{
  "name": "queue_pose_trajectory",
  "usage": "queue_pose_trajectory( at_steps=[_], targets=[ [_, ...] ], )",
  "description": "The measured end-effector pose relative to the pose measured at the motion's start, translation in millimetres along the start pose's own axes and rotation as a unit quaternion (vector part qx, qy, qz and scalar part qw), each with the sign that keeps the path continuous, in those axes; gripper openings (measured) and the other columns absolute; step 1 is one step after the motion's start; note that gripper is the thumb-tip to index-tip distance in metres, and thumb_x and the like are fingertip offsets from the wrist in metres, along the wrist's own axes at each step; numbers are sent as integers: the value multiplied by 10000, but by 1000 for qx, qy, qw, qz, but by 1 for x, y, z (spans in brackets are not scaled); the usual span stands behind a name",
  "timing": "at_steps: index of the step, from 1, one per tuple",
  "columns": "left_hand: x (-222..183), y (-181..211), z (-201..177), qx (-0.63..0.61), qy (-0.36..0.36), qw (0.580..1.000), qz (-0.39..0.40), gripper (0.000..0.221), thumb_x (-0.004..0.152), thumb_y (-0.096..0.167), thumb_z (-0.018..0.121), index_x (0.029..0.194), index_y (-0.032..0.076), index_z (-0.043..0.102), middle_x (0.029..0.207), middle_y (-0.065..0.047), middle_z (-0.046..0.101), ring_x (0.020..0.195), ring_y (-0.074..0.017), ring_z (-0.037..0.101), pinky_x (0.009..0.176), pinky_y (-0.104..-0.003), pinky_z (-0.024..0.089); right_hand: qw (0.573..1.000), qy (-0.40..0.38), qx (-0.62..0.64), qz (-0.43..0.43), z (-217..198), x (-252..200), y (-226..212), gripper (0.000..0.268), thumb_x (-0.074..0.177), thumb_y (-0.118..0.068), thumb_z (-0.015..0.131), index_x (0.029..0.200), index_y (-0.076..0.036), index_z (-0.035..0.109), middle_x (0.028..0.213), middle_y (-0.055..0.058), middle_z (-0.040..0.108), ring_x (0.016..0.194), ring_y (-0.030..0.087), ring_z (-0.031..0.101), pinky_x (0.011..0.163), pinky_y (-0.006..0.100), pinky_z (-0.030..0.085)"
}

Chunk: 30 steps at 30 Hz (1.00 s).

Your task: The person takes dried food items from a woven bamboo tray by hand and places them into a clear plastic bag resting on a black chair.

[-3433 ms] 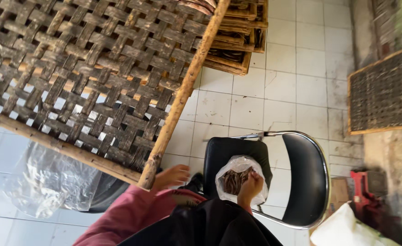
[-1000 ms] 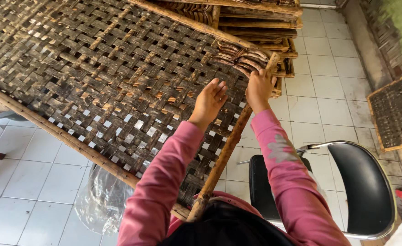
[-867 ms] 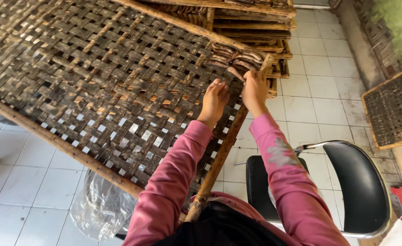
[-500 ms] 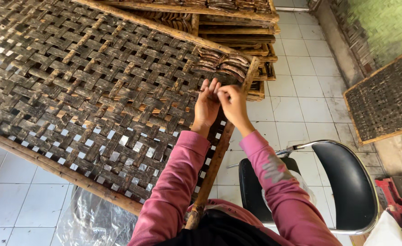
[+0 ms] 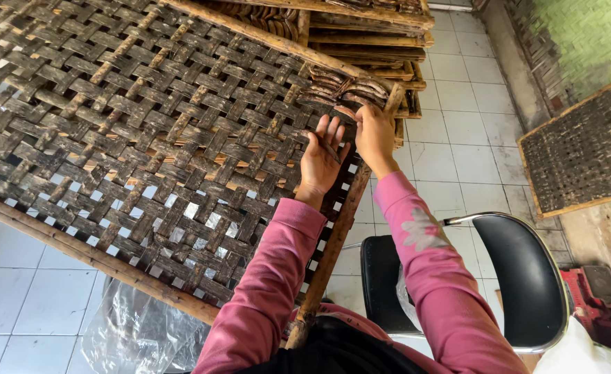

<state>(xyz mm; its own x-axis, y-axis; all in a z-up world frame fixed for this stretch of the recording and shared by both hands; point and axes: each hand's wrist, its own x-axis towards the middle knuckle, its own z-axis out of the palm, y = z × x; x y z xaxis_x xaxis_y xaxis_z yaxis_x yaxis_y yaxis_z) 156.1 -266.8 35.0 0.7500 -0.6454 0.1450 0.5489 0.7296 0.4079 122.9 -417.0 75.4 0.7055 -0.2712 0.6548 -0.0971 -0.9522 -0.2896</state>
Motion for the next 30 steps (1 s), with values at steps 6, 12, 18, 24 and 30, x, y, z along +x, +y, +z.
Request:
queue_pose_trajectory(
  at_steps=[6, 12, 18, 24, 30],
  targets=[
    [6, -4, -9, 8, 31, 999, 8, 515, 1114, 402, 310, 1613, 281, 262, 1651, 9, 377, 1469, -158, 423, 1230, -459, 330, 939, 31, 339, 46, -13, -3, -23, 154, 951, 6, 682, 1095, -25, 634, 1056, 82, 704, 949, 223, 703, 831, 333, 556],
    [7, -5, -19, -99, -31, 994, 44, 614, 1124, 547, 357, 1595, 153, 352, 1603, -109, 450, 1390, -264, 519, 1164, -450, 386, 952, -140, 269, 48, -15, -4, -37, 50, 989, -59, 698, 1037, -65, 708, 1041, 93, 718, 938, 223, 717, 797, 334, 576],
    [3, -1, -12, -97, 13, 995, 27, 652, 1057, 591, 360, 1569, 187, 367, 1560, -68, 495, 1391, -224, 505, 1148, -491, 372, 998, 12, 52, -35, 10, 54, -17, 414, 876, 87, 599, 1237, -79, 716, 1273, 139, 644, 1147, 372, 593, 929, 450, 514],
    [-1, 5, -2, -112, 27, 993, 16, 709, 1051, 619, 344, 1602, 174, 323, 1574, -79, 471, 1397, -234, 476, 1162, -503, 338, 991, -43, -37, -119, 35, 81, -4, 256, 823, -1, 705, 1028, -151, 736, 1242, 123, 654, 1195, 364, 578, 1027, 519, 395],
    [-2, 4, -1, -116, 24, 993, 16, 762, 1036, 657, 333, 1621, 170, 294, 1611, -80, 434, 1440, -233, 448, 1189, -486, 327, 974, 94, 199, -43, 7, 92, -7, 222, 1043, 35, 566, 1207, -72, 671, 1170, 112, 697, 1015, 223, 695, 875, 358, 585]
  ],
)
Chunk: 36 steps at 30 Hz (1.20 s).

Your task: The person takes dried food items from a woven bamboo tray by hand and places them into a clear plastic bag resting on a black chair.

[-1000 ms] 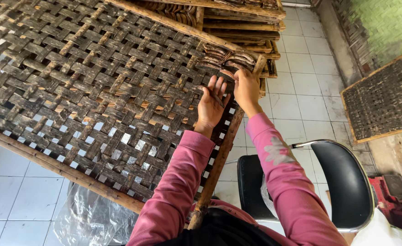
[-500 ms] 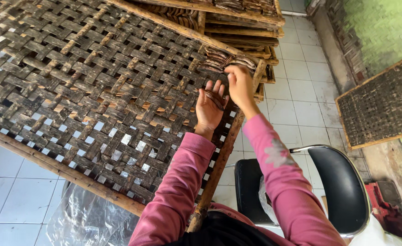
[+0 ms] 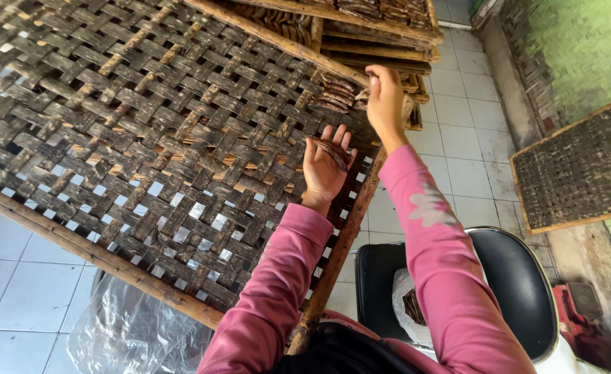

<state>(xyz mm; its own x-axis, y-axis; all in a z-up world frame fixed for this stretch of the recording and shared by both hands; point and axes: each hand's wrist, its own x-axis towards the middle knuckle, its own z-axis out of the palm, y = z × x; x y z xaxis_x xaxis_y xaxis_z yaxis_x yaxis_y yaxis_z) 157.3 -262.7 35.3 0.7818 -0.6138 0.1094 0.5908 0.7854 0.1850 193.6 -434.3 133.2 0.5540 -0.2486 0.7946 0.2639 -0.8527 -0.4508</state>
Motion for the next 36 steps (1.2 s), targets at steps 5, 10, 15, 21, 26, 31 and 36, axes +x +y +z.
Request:
queue_pose_trajectory(
  at_steps=[5, 10, 15, 21, 26, 31, 36],
  targets=[
    [2, 1, -4, -8, -16, 1000, 2, 770, 1040, 654, 335, 1623, 153, 291, 1612, -102, 428, 1453, -244, 441, 1182, -481, 337, 906, -317, 179, 217, -25, -5, -31, 202, 1035, -50, 589, 1218, -80, 669, 842, 73, 671, 640, 122, 618, 574, 271, 518],
    [1, -1, -4, -44, -54, 998, 5, 751, 1106, 652, 342, 1605, 92, 333, 1513, -119, 493, 1396, -287, 472, 1176, -490, 392, 882, -399, 182, 172, -20, -25, -44, 67, 994, -57, 657, 1054, -26, 663, 962, 39, 770, 710, 84, 678, 619, 250, 537],
    [-1, 1, -1, -50, -34, 998, 13, 730, 1050, 644, 358, 1545, 107, 367, 1486, -130, 523, 1358, -291, 511, 1133, -499, 417, 966, -231, -25, 117, 17, -25, -28, 171, 1017, -28, 602, 1116, -87, 727, 1063, 69, 725, 779, 175, 682, 630, 343, 563],
    [-5, 2, 5, -55, -17, 998, 22, 781, 1048, 659, 373, 1592, 101, 329, 1514, -128, 506, 1340, -278, 519, 1140, -468, 419, 960, -193, -202, 12, 34, -33, -8, 169, 826, -16, 736, 987, -67, 733, 1032, 112, 681, 1000, 339, 662, 794, 433, 538],
    [-6, 2, 3, -41, -19, 999, 27, 812, 1025, 686, 358, 1590, 104, 324, 1529, -121, 496, 1350, -268, 514, 1140, -463, 414, 966, -195, -152, 73, 24, -35, -13, 72, 929, -94, 730, 997, -71, 720, 979, 109, 718, 893, 304, 685, 766, 424, 534],
    [-5, 2, 2, -50, -14, 998, 27, 836, 1021, 714, 353, 1585, 97, 334, 1526, -115, 500, 1358, -263, 503, 1151, -463, 406, 982, -152, 11, 112, -3, -35, -41, 98, 951, -90, 720, 1045, -66, 709, 960, 90, 761, 795, 226, 728, 701, 346, 558],
    [-4, 1, -7, -58, -71, 996, 17, 887, 1044, 749, 363, 1559, 26, 374, 1493, -152, 521, 1372, -305, 504, 1173, -459, 394, 982, -171, 25, 76, -30, -76, -76, 109, 952, -48, 697, 1053, -56, 734, 1026, 89, 750, 712, 241, 686, 599, 351, 513]
  ],
)
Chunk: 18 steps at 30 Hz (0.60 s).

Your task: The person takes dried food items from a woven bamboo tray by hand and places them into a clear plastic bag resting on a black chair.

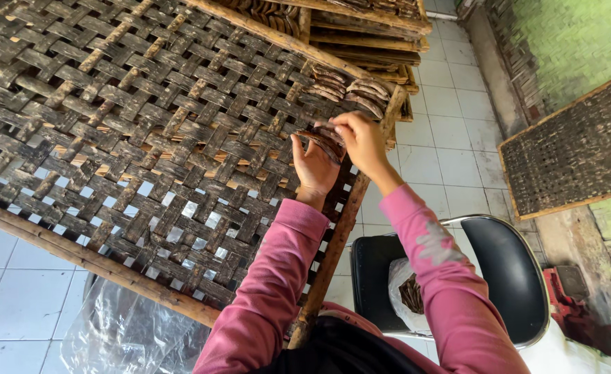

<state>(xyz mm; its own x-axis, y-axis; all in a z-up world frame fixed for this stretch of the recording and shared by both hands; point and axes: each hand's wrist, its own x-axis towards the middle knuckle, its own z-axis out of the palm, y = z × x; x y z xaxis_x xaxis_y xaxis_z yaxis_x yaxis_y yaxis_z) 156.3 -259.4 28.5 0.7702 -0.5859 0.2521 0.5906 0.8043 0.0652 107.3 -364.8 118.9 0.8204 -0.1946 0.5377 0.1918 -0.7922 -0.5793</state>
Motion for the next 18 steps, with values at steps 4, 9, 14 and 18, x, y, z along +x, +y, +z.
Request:
queue_pose_trajectory(
  at_steps=[4, 9, 14, 18],
  targets=[
    [2, 0, -2, -6, 37, 999, 5, 831, 1004, 730, 378, 1544, 98, 394, 1513, -121, 524, 1359, -281, 504, 1166, -442, 391, 993, 35, -33, -105, -3, -31, -12, 99, 955, -48, 712, 1053, -47, 720, 1030, 107, 690, 923, 297, 670, 798, 384, 540],
    [3, -1, 1, -38, 42, 998, 12, 887, 981, 769, 385, 1537, 79, 402, 1498, -164, 517, 1332, -312, 509, 1149, -455, 408, 992, 23, -66, -105, -2, -53, -20, 103, 944, -86, 720, 1045, -67, 729, 1034, 76, 685, 997, 312, 648, 888, 427, 523],
    [1, -2, 4, -21, 42, 999, 19, 903, 982, 766, 398, 1557, 70, 382, 1500, -170, 528, 1327, -312, 519, 1154, -451, 413, 985, 15, -98, -142, 3, -72, -22, 133, 926, -108, 739, 1053, -68, 735, 1059, 78, 679, 995, 323, 633, 886, 431, 514],
    [2, -1, 9, -13, 43, 999, 21, 865, 1009, 737, 395, 1561, 71, 384, 1500, -174, 533, 1317, -313, 529, 1155, -452, 419, 989, 25, -20, -145, 0, -65, -5, 129, 921, -112, 742, 1042, -75, 718, 1074, 84, 677, 1022, 293, 645, 909, 407, 507]
  ],
)
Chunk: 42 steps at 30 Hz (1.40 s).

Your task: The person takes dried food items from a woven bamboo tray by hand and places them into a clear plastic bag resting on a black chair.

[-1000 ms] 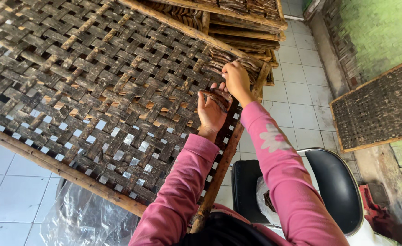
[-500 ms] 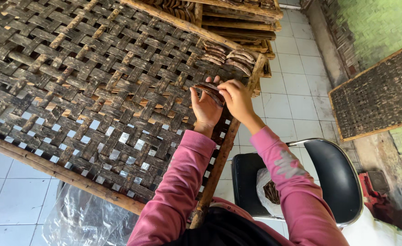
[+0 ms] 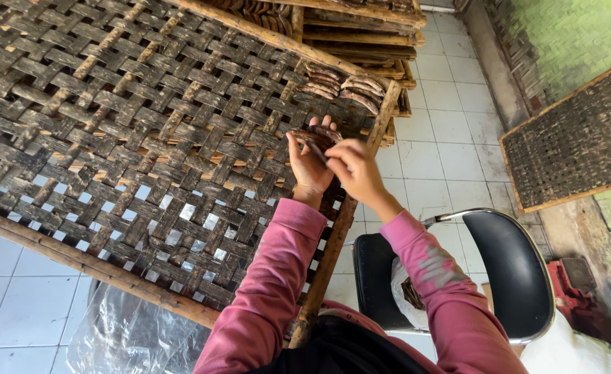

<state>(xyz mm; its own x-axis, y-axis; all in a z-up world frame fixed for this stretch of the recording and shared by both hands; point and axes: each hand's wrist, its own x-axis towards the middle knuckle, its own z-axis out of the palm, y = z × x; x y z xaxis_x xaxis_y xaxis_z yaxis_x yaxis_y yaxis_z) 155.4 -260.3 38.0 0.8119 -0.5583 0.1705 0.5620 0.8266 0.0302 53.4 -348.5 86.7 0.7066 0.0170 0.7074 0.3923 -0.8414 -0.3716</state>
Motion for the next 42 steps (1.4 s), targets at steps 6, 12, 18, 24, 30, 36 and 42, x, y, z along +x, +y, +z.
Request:
queue_pose_trajectory(
  at_steps=[6, 12, 18, 24, 30, 36, 42],
  targets=[
    [-5, 0, 6, 11, 23, 1000, -4, 811, 1020, 711, 392, 1560, 106, 400, 1519, -133, 527, 1315, -288, 545, 1136, -486, 429, 943, 78, -297, 128, -8, 38, 96, 236, 906, -164, 728, 1126, -81, 720, 1162, 108, 628, 1106, 331, 564, 952, 474, 380],
    [-2, -1, 2, -34, 10, 999, -5, 836, 1002, 735, 339, 1525, 89, 427, 1497, -151, 525, 1290, -311, 549, 1102, -508, 430, 907, -6, -384, 175, 4, 45, 137, 163, 923, -181, 741, 1060, -99, 708, 1116, 96, 646, 1079, 303, 573, 938, 453, 377],
    [1, -1, -14, -48, -22, 999, -12, 642, 1025, 492, 357, 1536, 114, 437, 1533, -158, 513, 1343, -313, 538, 1131, -512, 424, 930, 65, -345, 111, -2, 38, 117, 192, 951, -133, 712, 1136, -80, 715, 1060, 106, 728, 972, 307, 638, 904, 449, 420],
    [3, -2, -19, 14, -3, 1000, -3, 582, 1067, 475, 408, 1537, 132, 434, 1552, -144, 500, 1371, -301, 518, 1133, -502, 420, 954, 140, -240, 110, -17, 40, 67, 150, 987, -100, 704, 1129, -52, 718, 863, 112, 702, 777, 283, 640, 743, 427, 459],
    [10, -7, -30, 27, -46, 999, 11, 599, 1084, 526, 416, 1562, 166, 391, 1591, -81, 475, 1449, -285, 473, 1214, -497, 408, 987, 80, -116, 72, -1, 14, -14, 218, 942, -109, 720, 1148, -39, 705, 867, 102, 712, 764, 282, 650, 747, 421, 486],
    [10, -5, -27, -7, -19, 1000, 12, 860, 1003, 731, 351, 1562, 77, 342, 1548, -184, 471, 1385, -337, 473, 1138, -483, 426, 985, 60, -142, 72, 2, 10, -37, 159, 950, -150, 719, 1094, -84, 708, 960, 92, 718, 912, 316, 650, 883, 437, 465],
    [8, -4, -19, 10, -25, 1000, 5, 819, 1017, 699, 363, 1588, 112, 323, 1575, -169, 451, 1403, -319, 464, 1173, -477, 399, 984, 87, -130, 82, 7, 10, -13, 135, 949, -194, 737, 1044, -104, 702, 998, 84, 701, 974, 308, 637, 892, 458, 452]
  ],
)
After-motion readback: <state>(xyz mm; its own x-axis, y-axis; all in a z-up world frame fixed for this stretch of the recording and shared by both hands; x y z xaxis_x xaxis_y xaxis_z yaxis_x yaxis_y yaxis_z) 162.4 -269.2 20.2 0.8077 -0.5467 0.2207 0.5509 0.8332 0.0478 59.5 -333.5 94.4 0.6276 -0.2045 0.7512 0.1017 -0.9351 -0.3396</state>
